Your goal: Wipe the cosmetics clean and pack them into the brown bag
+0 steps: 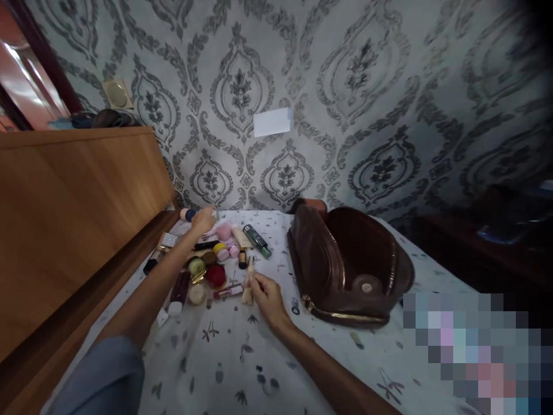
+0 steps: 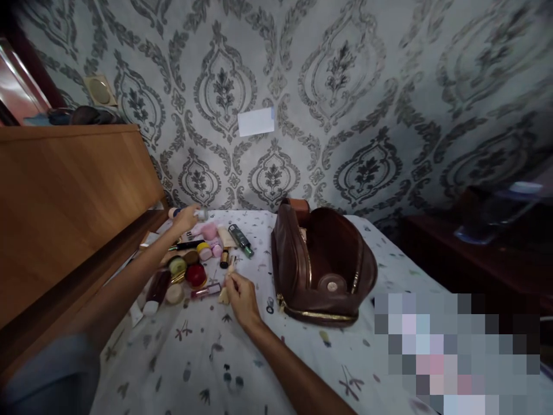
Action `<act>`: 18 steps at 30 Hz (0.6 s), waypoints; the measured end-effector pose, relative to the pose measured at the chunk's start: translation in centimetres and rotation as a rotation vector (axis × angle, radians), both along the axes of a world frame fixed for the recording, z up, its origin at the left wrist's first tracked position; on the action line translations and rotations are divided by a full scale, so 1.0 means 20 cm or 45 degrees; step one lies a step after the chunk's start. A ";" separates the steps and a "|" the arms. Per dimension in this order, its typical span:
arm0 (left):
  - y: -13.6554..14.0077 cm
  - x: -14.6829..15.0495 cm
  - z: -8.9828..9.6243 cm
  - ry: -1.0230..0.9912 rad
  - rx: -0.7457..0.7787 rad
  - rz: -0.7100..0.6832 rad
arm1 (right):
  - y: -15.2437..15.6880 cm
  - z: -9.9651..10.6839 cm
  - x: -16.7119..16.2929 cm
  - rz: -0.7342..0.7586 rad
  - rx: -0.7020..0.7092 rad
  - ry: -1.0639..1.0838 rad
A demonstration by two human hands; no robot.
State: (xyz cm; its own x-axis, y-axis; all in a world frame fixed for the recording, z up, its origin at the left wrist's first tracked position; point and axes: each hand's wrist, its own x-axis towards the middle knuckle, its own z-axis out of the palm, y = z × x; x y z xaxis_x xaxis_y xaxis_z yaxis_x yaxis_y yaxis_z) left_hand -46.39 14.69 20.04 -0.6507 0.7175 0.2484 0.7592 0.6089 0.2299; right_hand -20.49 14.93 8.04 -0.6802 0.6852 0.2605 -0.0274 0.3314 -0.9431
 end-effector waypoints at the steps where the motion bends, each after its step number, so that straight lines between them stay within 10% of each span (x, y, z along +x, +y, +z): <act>1: 0.05 -0.06 0.00 0.008 -0.039 0.041 | 0.00 0.00 0.00 0.007 -0.011 -0.003; 18: 0.38 -0.35 -0.16 0.262 -0.376 -0.239 | 0.01 0.04 0.03 0.008 -0.076 -0.044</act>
State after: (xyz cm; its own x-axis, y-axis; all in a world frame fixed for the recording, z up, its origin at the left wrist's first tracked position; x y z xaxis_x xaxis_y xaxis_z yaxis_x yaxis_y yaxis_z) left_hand -53.47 22.36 16.83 -0.4597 0.8792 0.1254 0.8755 0.4723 -0.1023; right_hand -19.84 15.10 8.75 -0.6923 0.6944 0.1960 0.0032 0.2747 -0.9615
